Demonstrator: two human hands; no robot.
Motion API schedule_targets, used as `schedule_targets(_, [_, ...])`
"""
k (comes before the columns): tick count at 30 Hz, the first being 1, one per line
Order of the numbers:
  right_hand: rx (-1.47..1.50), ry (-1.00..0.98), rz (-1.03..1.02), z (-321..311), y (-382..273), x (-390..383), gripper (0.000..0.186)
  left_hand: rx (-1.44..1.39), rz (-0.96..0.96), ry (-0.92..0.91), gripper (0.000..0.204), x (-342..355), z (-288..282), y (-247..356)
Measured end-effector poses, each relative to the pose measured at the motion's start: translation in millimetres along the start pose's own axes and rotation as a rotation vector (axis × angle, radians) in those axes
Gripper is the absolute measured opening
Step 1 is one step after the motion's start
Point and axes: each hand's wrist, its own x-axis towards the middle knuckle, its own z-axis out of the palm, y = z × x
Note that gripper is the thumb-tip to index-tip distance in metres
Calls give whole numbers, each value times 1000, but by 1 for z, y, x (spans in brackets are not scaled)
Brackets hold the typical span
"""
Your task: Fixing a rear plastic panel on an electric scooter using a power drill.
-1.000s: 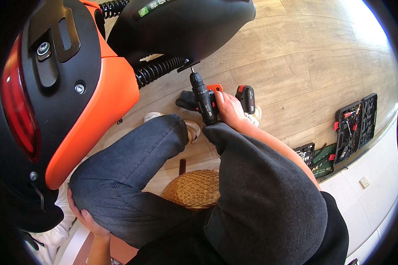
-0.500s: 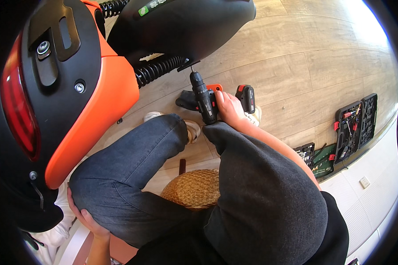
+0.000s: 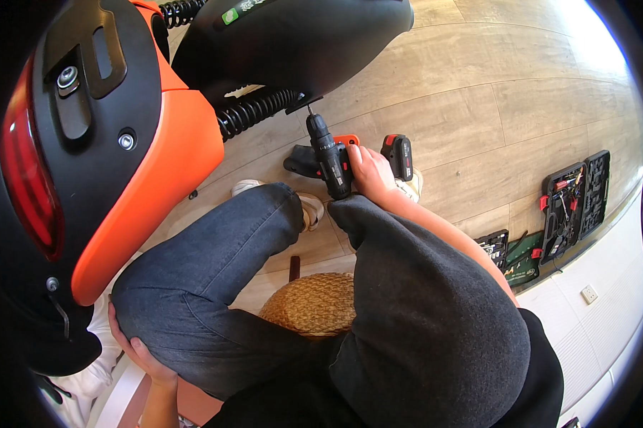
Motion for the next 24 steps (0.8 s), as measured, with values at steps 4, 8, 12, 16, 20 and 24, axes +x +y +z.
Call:
schedule_targets(4, [-14, -6, -6, 1, 1, 0, 23, 12, 2, 4, 80, 0, -1, -1])
schedule_targets(8, [-18, -12, 1, 1, 2, 0, 24, 17, 2, 4, 81, 0, -1, -1])
schedule_targets(12, [-33, -6, -6, 1, 3, 0, 25, 29, 2, 6, 81, 0, -2, -1])
schedule_targets(16, [-51, -20, -5, 0, 3, 0, 25, 9, -1, 2, 81, -1, -2, -2])
schedule_targets(20, [-54, -16, -12, 0, 3, 1, 24, -2, -4, 6, 81, -1, -1, -1])
schedule_targets(24, [-46, -11, -10, -1, 2, 1, 25, 36, 3, 11, 79, -1, -2, -3])
